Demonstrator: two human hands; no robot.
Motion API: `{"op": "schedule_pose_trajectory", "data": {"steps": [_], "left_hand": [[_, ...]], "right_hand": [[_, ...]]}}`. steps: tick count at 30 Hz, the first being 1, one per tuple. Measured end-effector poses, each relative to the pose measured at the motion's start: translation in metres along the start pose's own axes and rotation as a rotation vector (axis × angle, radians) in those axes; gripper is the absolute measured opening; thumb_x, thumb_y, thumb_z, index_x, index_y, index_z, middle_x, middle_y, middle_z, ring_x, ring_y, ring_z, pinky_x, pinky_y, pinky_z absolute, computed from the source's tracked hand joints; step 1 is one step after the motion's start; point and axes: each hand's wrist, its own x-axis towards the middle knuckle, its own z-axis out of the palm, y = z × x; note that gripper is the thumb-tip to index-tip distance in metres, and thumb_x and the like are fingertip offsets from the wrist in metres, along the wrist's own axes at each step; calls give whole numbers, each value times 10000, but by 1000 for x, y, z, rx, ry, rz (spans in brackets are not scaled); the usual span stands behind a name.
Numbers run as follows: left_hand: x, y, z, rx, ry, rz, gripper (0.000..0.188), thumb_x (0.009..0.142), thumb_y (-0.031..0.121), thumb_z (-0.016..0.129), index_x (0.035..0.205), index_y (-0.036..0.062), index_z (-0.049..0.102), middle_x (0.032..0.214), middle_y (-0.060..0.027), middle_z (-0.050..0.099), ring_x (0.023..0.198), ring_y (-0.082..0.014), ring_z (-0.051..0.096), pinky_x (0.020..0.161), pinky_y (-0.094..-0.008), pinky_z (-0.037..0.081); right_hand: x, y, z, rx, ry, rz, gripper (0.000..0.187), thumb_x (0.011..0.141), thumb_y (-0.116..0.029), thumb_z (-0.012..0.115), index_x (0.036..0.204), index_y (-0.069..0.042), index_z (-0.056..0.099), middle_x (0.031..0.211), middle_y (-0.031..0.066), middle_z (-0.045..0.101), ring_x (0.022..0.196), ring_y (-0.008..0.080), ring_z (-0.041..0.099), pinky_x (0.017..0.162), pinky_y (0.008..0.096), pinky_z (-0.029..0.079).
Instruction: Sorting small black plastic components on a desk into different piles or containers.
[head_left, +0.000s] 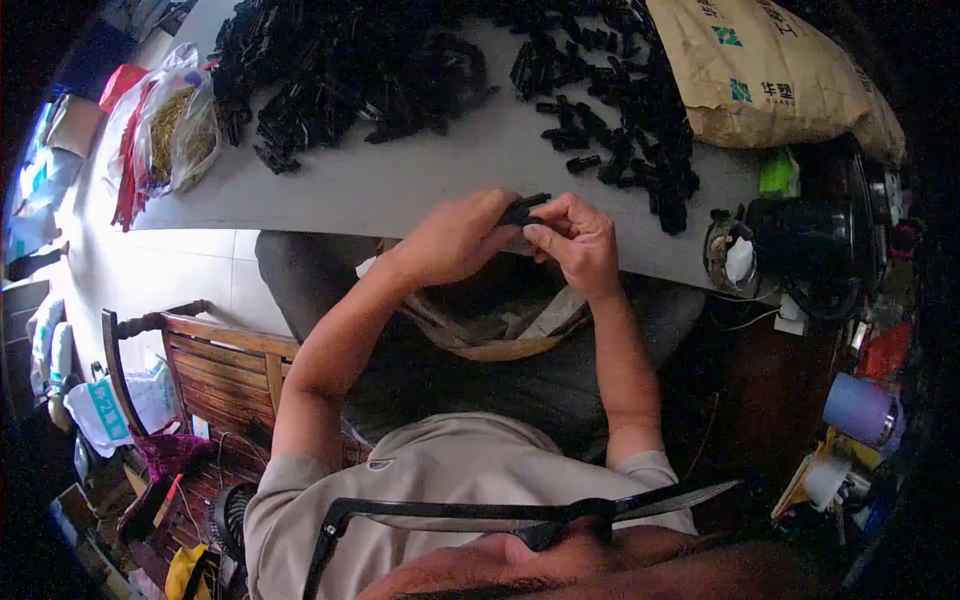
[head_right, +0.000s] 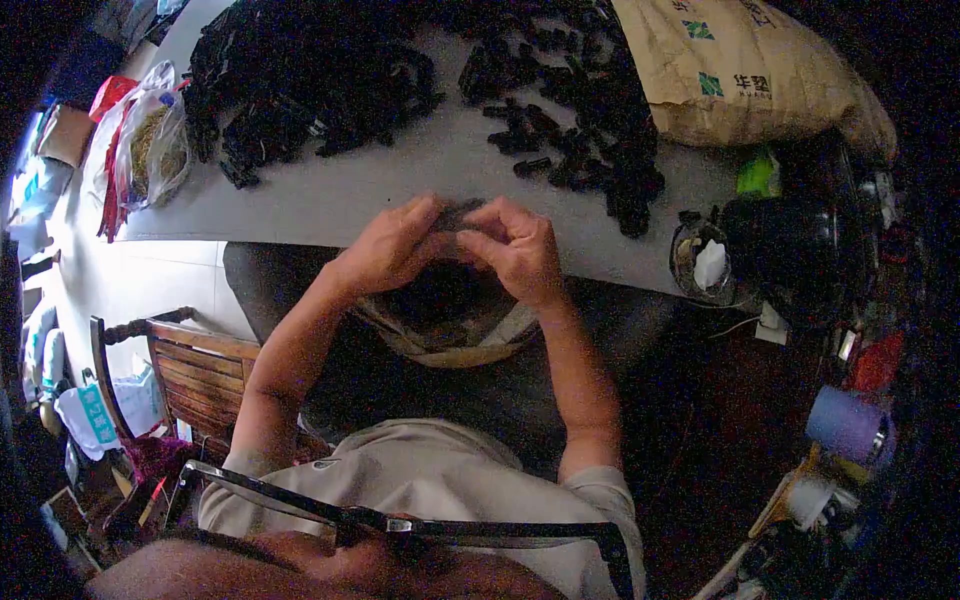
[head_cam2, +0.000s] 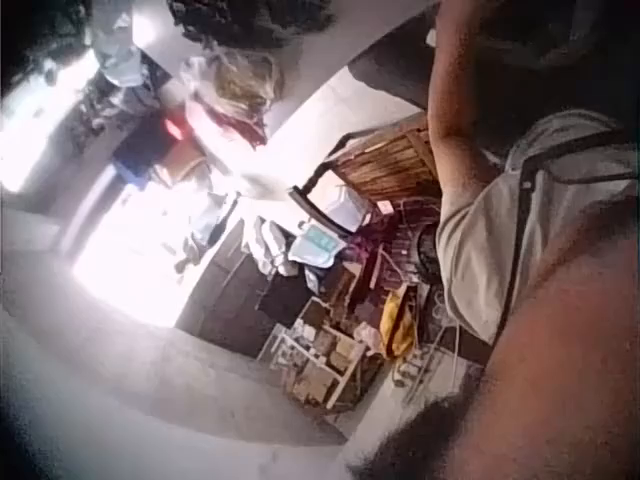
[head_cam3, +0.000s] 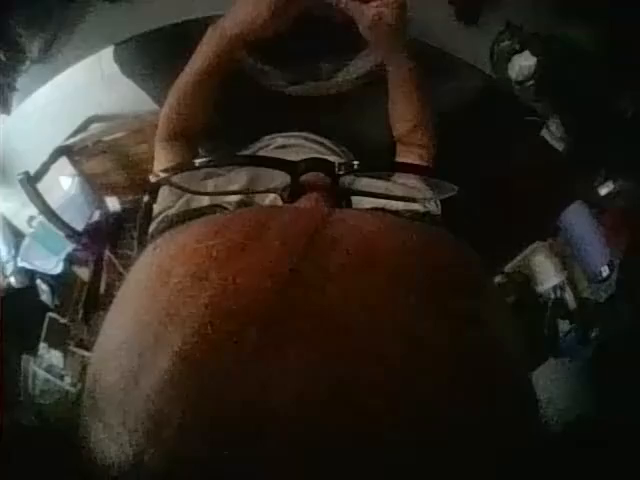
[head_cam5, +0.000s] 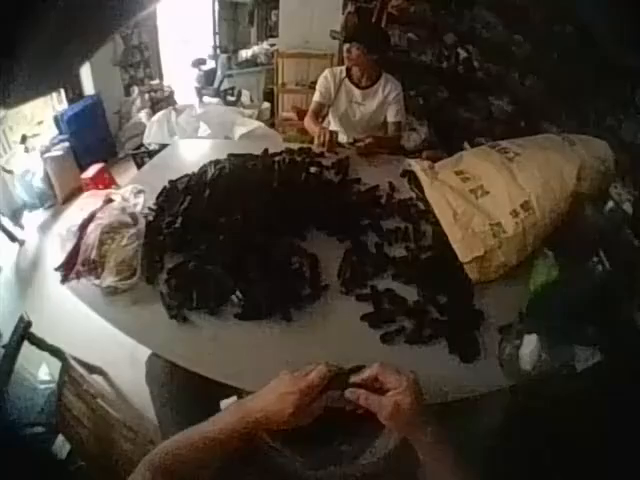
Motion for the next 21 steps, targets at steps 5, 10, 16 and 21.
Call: {"op": "schedule_pose_trajectory", "data": {"steps": [5,10,16,21], "left_hand": [[-5,0,-5,-15,-40,20,316,953,231,621,1163,17,522,955,-256,636,919,-497,601,760,-542,479],[-8,-1,-4,8,-49,89,278,936,210,636,1105,7,548,910,-240,640,877,-487,608,726,-527,485],[-3,3,-5,-147,-23,160,273,912,226,676,1075,20,599,902,-226,659,844,-454,638,706,-498,508],[-4,-6,-10,42,-67,96,339,892,276,717,1106,29,626,912,-212,680,852,-426,666,721,-485,530]], "right_hand": [[3,-16,19,216,215,-133,216,884,-71,750,1068,-6,658,849,54,710,768,94,665,661,252,541],[1,-4,4,-27,25,-153,232,882,-106,759,1060,4,660,823,38,694,733,82,636,642,245,519],[0,3,-10,11,-68,-68,219,846,-125,807,993,-25,679,824,3,682,735,62,599,674,253,500],[4,-6,1,-55,-5,-112,181,823,-69,796,947,-34,670,754,-22,632,682,47,570,610,233,465]]}}
